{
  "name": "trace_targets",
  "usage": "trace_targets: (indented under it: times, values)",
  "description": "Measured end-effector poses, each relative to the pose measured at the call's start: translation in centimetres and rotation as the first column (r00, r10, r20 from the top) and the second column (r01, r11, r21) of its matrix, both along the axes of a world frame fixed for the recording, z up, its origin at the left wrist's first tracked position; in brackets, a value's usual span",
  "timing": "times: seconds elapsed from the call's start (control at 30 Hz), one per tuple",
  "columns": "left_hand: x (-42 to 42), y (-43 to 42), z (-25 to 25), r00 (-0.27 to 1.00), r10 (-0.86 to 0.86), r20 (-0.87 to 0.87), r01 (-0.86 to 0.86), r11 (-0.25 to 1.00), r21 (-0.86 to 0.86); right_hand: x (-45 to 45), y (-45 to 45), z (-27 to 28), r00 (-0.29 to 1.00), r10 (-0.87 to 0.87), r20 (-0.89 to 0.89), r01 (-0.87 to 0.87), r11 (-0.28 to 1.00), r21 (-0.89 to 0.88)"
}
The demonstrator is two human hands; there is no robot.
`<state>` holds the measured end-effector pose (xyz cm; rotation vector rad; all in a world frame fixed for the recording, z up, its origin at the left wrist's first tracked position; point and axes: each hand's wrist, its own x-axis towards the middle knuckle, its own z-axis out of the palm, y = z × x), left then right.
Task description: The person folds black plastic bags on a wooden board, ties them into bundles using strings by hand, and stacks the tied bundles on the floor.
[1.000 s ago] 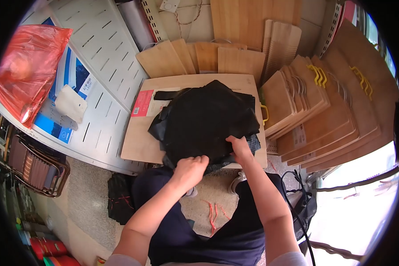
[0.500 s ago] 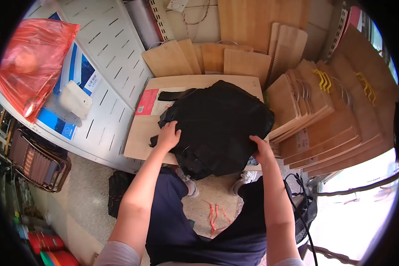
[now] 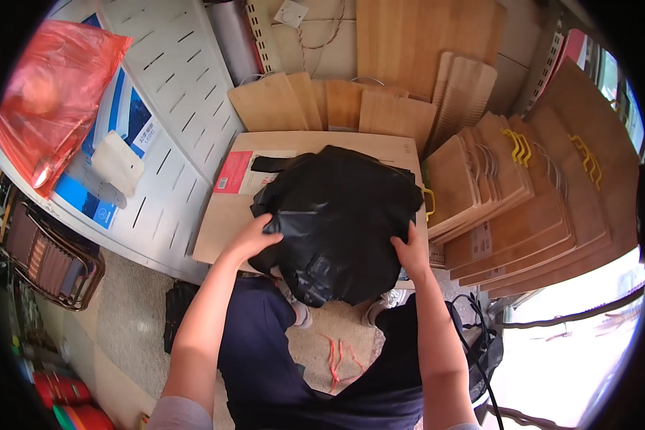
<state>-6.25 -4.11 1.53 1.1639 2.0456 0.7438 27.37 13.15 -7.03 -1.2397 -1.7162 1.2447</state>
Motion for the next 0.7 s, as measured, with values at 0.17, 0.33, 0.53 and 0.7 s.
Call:
trace_targets:
  times: [0.17, 0.33, 0.53, 0.7]
  values:
    - [2.0, -6.4, -1.2, 0.954, 0.150, 0.259, -0.174, 0.982, 0.073, -3.8, -0.4, 3.7, 0.974, 0.224, 0.044, -0.225, 0.974, 0.038]
    - [2.9, -4.8, -4.6, 0.882, 0.204, 0.424, -0.283, 0.950, 0.131, -4.2, 5.5, 0.4, 0.948, 0.213, -0.237, -0.244, 0.964, -0.110]
    - [4.8, -4.5, -3.1, 0.775, 0.377, 0.507, -0.408, 0.911, -0.053, -0.6, 3.0, 3.5, 0.965, -0.001, 0.262, -0.070, 0.962, 0.262]
    - [3.4, -8.6, -5.7, 0.689, 0.233, 0.687, -0.187, 0.972, -0.142, 1.6, -2.9, 4.6, 0.912, 0.324, 0.253, -0.401, 0.837, 0.373]
